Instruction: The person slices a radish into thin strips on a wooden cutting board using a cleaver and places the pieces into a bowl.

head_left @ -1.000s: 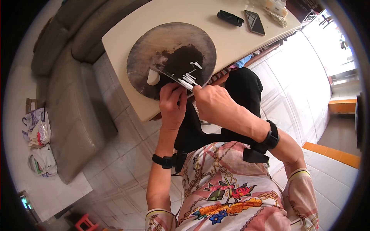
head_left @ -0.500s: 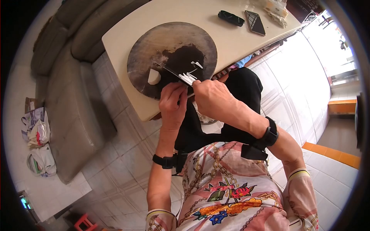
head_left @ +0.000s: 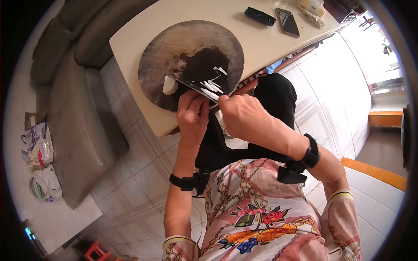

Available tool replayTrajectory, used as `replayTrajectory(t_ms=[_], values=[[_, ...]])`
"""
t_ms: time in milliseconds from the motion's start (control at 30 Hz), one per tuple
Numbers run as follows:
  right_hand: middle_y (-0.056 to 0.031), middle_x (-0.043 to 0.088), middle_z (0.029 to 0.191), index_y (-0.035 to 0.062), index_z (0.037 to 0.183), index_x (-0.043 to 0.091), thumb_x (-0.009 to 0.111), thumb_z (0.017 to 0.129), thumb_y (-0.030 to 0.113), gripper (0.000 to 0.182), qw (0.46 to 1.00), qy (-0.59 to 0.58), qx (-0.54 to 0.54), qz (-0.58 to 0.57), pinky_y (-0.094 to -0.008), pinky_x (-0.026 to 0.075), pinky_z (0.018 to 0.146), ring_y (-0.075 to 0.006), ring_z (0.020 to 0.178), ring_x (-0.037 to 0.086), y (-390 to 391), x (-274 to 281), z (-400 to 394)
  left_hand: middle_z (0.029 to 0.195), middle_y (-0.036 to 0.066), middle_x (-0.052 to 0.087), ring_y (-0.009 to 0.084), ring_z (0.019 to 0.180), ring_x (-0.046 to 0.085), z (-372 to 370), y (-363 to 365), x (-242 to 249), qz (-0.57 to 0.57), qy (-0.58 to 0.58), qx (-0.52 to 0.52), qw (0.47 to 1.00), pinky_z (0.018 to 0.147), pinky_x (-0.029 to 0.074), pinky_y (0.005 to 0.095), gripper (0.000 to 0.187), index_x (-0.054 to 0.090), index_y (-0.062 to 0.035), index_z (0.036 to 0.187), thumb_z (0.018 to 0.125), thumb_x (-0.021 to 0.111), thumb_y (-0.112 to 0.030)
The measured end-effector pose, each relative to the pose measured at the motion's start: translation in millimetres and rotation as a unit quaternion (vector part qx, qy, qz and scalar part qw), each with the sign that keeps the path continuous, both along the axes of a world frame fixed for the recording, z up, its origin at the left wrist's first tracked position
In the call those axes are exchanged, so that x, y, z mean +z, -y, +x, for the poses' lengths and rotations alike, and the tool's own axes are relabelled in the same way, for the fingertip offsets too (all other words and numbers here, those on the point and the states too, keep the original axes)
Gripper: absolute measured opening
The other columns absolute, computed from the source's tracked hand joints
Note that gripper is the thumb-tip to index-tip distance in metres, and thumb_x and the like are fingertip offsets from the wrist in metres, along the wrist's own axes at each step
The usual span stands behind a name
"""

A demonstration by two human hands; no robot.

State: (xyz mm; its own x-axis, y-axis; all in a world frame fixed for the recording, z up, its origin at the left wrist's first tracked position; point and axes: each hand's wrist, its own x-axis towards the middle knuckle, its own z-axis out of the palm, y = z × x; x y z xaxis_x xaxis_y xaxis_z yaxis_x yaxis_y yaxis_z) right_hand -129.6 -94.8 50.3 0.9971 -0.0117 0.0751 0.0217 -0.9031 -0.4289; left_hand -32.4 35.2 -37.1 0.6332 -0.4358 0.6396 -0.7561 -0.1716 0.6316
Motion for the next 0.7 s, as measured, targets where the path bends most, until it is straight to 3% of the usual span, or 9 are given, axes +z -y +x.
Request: replayTrajectory(t_ms=[100, 300, 400, 467, 700], values=[[-0.0235, 0.060, 0.062, -0.0076, 0.074, 0.056, 0.057, 0.068, 0.000, 0.010, 0.999, 0.035, -0.007, 0.017, -0.0450, 0.050, 0.054, -0.0398, 0.059, 0.063, -4.3, -1.1, 7.6, 0.092, 0.011, 0.063, 0.0304, 0.087, 0.060, -2.0, 0.5, -0.1, 0.015, 0.003, 0.021, 1.000, 0.076, 0.049, 0.0390, 0.017, 0.066, 0.0001, 0.086, 0.070, 0.068, 0.007], [-0.0233, 0.059, 0.062, -0.0084, 0.077, 0.056, 0.058, 0.068, 0.000, 0.012, 0.999, -0.009, -0.024, 0.037, -0.0448, 0.050, 0.054, -0.0397, 0.058, 0.062, -1.1, 3.6, -7.2, 0.090, 0.010, 0.063, 0.0306, 0.086, 0.060, 0.3, 1.6, -2.2, 0.028, 0.045, 0.034, 0.998, 0.077, 0.048, 0.0393, 0.016, 0.066, -0.0008, 0.084, 0.070, 0.069, 0.005], [-0.0208, 0.054, 0.057, -0.0082, 0.088, 0.052, 0.055, 0.075, 0.001, 0.017, 1.000, -0.008, -0.011, 0.017, -0.0474, 0.045, 0.049, -0.0401, 0.054, 0.058, -0.1, 2.9, -8.7, 0.090, 0.011, 0.063, 0.0305, 0.086, 0.060, 2.5, 0.9, -3.0, 0.030, 0.043, 0.026, 0.998, 0.077, 0.048, 0.0394, 0.015, 0.066, -0.0009, 0.085, 0.071, 0.069, 0.004], [-0.0238, 0.059, 0.062, -0.0085, 0.075, 0.056, 0.058, 0.067, 0.000, 0.012, 0.999, -0.002, -0.017, 0.029, -0.0445, 0.050, 0.054, -0.0395, 0.059, 0.063, -2.1, 7.5, -6.1, 0.092, 0.011, 0.063, 0.0304, 0.087, 0.061, 1.8, 0.3, -2.2, 0.025, 0.037, 0.022, 0.999, 0.077, 0.049, 0.0395, 0.015, 0.066, -0.0006, 0.086, 0.072, 0.069, 0.004], [-0.0254, 0.060, 0.065, -0.0071, 0.068, 0.057, 0.058, 0.067, 0.000, 0.008, 0.997, 0.054, -0.029, 0.047, -0.0453, 0.051, 0.057, -0.0402, 0.063, 0.064, -2.1, -5.8, 10.5, 0.095, 0.011, 0.064, 0.0301, 0.090, 0.061, 4.5, -9.9, 1.5, 0.058, 0.039, -0.025, 0.997, 0.081, 0.050, 0.0396, 0.016, 0.067, 0.0003, 0.090, 0.074, 0.068, 0.003]])
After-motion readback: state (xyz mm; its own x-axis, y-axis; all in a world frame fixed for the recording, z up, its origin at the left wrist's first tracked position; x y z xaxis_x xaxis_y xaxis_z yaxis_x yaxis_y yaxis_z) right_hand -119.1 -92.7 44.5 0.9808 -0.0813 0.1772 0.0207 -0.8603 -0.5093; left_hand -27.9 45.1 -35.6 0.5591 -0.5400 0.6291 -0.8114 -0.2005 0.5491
